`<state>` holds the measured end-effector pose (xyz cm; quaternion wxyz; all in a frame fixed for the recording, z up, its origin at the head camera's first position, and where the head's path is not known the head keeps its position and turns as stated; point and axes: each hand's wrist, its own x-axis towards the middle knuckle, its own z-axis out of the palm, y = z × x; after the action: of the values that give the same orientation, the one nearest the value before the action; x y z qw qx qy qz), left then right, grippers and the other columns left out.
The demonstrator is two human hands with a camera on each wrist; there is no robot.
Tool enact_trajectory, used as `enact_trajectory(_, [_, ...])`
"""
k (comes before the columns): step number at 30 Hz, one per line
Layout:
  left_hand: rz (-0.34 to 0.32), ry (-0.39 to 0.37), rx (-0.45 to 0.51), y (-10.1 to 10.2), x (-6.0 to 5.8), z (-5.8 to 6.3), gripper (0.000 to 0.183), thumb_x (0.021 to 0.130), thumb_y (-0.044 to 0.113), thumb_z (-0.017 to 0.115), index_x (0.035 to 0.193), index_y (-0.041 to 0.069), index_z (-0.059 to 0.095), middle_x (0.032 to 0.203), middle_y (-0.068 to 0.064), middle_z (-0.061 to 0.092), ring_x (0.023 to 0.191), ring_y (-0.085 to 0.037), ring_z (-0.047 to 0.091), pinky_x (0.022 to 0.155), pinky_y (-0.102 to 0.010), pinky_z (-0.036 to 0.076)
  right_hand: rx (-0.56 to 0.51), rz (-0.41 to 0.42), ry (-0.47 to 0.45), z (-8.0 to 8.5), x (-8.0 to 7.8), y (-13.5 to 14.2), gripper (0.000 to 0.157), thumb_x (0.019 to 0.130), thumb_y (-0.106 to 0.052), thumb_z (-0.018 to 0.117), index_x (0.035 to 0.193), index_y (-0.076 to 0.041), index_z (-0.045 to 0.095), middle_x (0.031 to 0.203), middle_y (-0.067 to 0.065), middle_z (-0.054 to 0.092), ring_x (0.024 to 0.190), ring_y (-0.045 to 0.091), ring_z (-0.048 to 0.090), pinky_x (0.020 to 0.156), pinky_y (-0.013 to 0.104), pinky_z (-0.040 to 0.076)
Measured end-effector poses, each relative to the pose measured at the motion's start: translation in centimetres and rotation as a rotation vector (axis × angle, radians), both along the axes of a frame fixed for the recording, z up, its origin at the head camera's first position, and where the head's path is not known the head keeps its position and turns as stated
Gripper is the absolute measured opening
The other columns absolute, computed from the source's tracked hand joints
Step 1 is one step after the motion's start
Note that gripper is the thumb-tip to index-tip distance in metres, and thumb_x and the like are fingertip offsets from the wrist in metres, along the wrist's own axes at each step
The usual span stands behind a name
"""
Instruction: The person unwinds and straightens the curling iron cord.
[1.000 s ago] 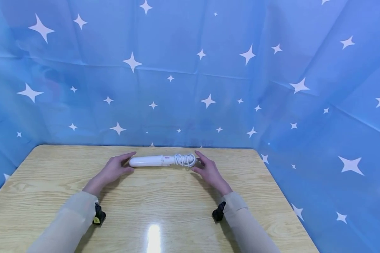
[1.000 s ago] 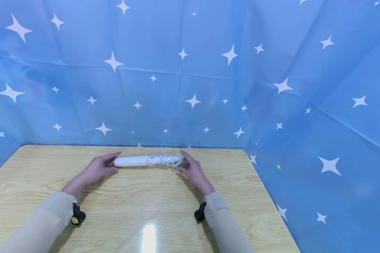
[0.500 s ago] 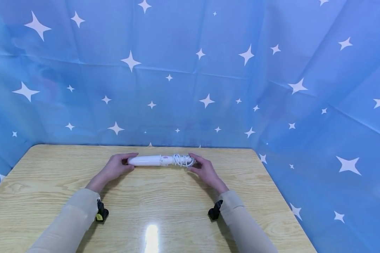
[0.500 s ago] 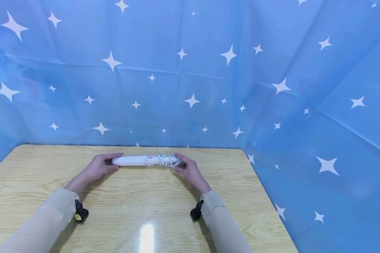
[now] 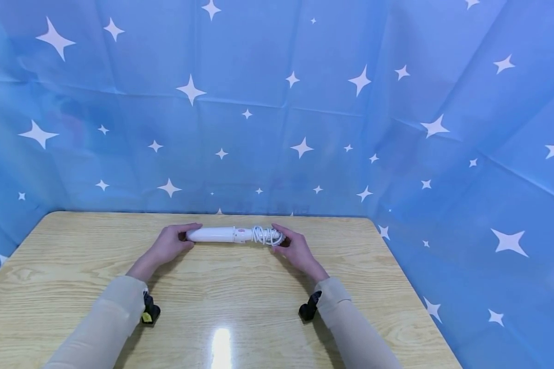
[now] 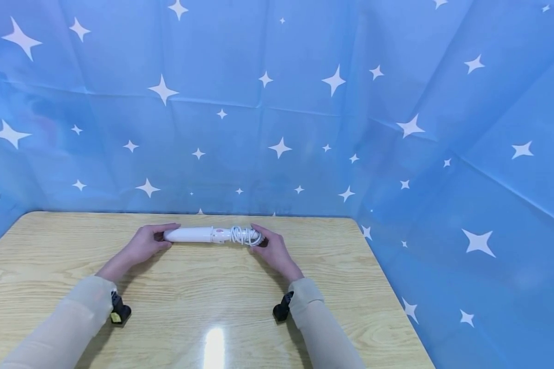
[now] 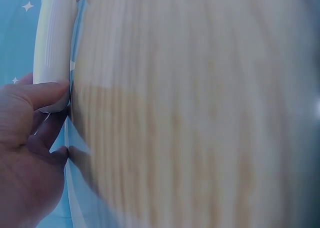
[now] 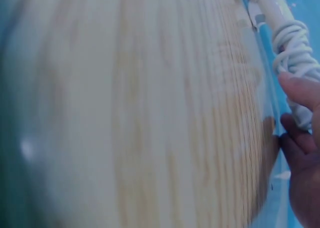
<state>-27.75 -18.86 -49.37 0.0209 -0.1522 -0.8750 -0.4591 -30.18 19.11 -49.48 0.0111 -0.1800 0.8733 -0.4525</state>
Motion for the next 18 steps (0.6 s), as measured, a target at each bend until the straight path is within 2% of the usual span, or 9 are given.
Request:
enact_trajectory(9, [0.016,0.018,0.0,0.19,0.02,-0.11,0.046,0.091,-0.011,0.068,0.136,-0.003,0.063,0.14,-0.03,0.057,0.126,-0.049,0.054,0.1,-0.059,0.054,-0.075,-0.006,-0.001,0.03,0.31,-0.11,0.064,0.087,0.0,0.08,0.146,-0.011,0.058,0.13,0.016,0.066,0.099,0.024,0.069,0.077,0.028,0.062])
enact_trajectory(14, [0.007,0.014,0.031,-0.04,0.25,-0.19,0.043,0.091,-0.011,0.068,0.134,-0.003,0.065,0.136,-0.03,0.059,0.123,-0.048,0.057,0.098,-0.057,0.055,-0.108,0.0,-0.012,-0.05,0.6,-0.06,0.062,0.086,-0.001,0.081,0.143,-0.011,0.061,0.133,0.017,0.065,0.101,0.026,0.069,0.08,0.028,0.062])
enact_trajectory(18, [0.003,0.003,0.038,-0.17,0.42,-0.06,0.043,0.091,-0.009,0.069,0.133,-0.002,0.066,0.135,-0.029,0.061,0.12,-0.045,0.059,0.098,-0.055,0.056,-0.109,-0.012,-0.031,0.01,0.84,0.11,0.062,0.085,-0.002,0.082,0.143,-0.015,0.062,0.134,0.016,0.065,0.101,0.025,0.069,0.081,0.028,0.062])
